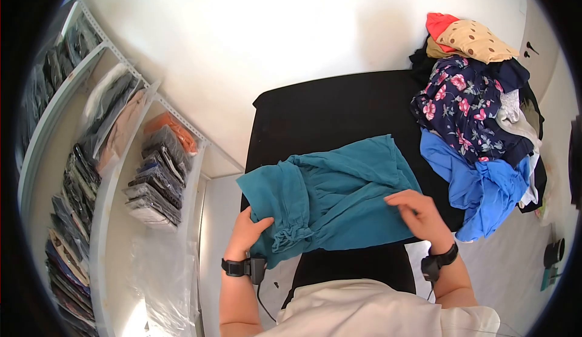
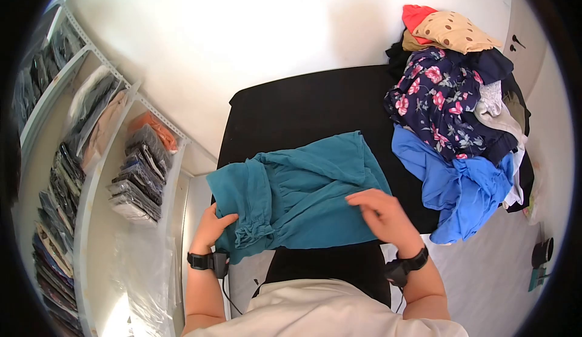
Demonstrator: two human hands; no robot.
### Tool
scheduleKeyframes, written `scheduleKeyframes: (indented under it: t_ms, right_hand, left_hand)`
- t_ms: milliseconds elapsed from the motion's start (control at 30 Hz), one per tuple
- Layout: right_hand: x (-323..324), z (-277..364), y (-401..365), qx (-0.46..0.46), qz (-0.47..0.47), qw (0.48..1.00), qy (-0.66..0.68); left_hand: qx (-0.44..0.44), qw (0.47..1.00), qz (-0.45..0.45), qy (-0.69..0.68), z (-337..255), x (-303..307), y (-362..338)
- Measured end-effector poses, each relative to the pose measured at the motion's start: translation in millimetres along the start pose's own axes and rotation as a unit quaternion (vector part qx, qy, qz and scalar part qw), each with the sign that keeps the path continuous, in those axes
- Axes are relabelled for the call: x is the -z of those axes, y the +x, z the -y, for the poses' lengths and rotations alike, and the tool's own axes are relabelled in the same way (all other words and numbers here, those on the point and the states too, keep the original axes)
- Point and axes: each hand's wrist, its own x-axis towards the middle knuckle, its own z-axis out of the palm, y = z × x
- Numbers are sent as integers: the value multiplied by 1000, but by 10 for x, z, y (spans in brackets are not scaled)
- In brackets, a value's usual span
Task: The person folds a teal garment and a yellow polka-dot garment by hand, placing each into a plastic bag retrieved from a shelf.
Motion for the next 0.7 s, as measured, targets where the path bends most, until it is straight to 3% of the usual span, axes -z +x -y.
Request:
scheduleKeyframes:
  t_ms: [100, 200, 300, 433, 533, 633, 700]
  right_hand:
    - [269, -328, -144, -97, -79, 991, 49]
    - [326, -795, -266, -177, -202, 943, 196]
    - [378, -881, -250, -187, -220, 923, 256]
    - [340, -889, -274, -177, -167, 946, 216]
    - [345, -859, -285, -169, -159, 948, 217]
    - [349, -891, -319, -164, -160, 945, 235]
    - [355, -926, -338, -197, -157, 943, 216]
  left_hand:
    - [-3, 998, 30, -50, -357, 6, -3]
    - [-36, 989, 82, -117, -991, -110, -76]
    - [-102, 979, 167, -58, -1488, -345, -56]
    - [-97, 964, 245, -48, -1903, -965, 171]
    - [-88, 960, 260, -49, -1937, -1514, 312]
    - [-49, 914, 374, -151, -1789, -1938, 308]
    - [1, 900, 403, -163, -1691, -1991, 285]
